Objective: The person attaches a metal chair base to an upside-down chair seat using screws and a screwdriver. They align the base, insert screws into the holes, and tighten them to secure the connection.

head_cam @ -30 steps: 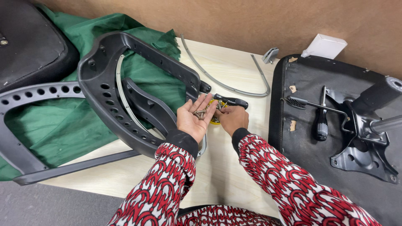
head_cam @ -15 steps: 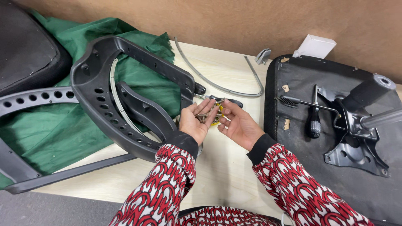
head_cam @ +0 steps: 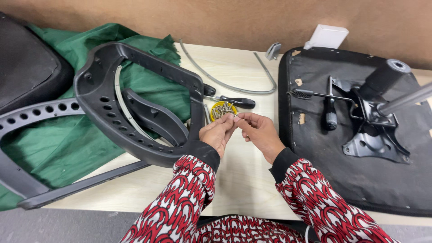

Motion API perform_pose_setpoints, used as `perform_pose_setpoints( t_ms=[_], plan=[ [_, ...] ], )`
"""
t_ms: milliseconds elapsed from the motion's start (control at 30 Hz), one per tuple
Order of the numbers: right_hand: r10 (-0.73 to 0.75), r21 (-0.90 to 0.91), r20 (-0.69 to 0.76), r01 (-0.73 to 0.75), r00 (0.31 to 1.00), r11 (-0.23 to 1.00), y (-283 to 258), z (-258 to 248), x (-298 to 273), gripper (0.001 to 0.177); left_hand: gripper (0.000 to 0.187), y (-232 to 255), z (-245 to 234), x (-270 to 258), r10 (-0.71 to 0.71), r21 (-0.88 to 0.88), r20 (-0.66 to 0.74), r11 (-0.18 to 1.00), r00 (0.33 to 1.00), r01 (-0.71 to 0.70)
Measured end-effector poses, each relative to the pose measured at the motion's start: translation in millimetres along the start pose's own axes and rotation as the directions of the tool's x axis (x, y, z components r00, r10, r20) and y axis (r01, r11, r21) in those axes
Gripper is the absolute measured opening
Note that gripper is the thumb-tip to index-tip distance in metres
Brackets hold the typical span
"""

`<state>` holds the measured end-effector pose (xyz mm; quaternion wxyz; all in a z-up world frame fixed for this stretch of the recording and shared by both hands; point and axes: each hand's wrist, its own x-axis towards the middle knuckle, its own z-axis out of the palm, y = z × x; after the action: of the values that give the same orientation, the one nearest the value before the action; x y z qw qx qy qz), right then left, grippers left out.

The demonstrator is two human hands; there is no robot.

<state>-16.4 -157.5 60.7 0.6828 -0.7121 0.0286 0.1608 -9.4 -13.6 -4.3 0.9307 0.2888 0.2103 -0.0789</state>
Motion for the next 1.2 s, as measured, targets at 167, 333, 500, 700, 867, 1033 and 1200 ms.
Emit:
perform_pose_setpoints(
  t_ms=[167, 333, 500, 700, 867, 1033, 1200],
  plan=[
    [-0.165, -0.167, -0.016, 0.160, 0.986, 0.973, -7, -15, -26, 0.034, 0.028, -14, 9, -4, -0.049, 0.056, 0.034, 0.997, 0.998, 0.047],
    [-0.175, -0.207, -0.083, 0.154, 0.981, 0.966, -12, -43, -60, 0.032, 0.029, -39, 25, -28, -0.117, 0.105, 0.164, 0.989, 0.980, 0.100],
    [-0.191, -0.152, -0.187, 0.163, 0.964, 0.975, -10, -91, -96, 0.036, 0.038, -48, 37, -61, -0.163, 0.186, 0.119, 0.973, 0.979, 0.139],
    [-0.481, -0.688, -0.455, 0.047, 0.750, 0.724, 10, -192, -135, 0.029, 0.039, -55, 41, -96, -0.211, 0.234, 0.077, 0.954, 0.974, 0.188],
    [-0.516, -0.779, -0.449, -0.036, 0.730, 0.626, 42, -241, -120, 0.027, 0.037, -65, 46, -102, -0.186, 0.217, 0.083, 0.962, 0.979, 0.165],
    [-0.592, -0.878, -0.280, 0.048, 0.756, 0.477, 59, -261, -120, 0.025, 0.032, -89, 57, -112, -0.206, 0.169, 0.034, 0.965, 0.978, 0.198],
    [-0.658, -0.936, -0.160, 0.098, 0.736, 0.337, 56, -266, -113, 0.020, 0.027, -115, 82, -105, -0.205, 0.098, 0.092, 0.976, 0.974, 0.196]
  ],
)
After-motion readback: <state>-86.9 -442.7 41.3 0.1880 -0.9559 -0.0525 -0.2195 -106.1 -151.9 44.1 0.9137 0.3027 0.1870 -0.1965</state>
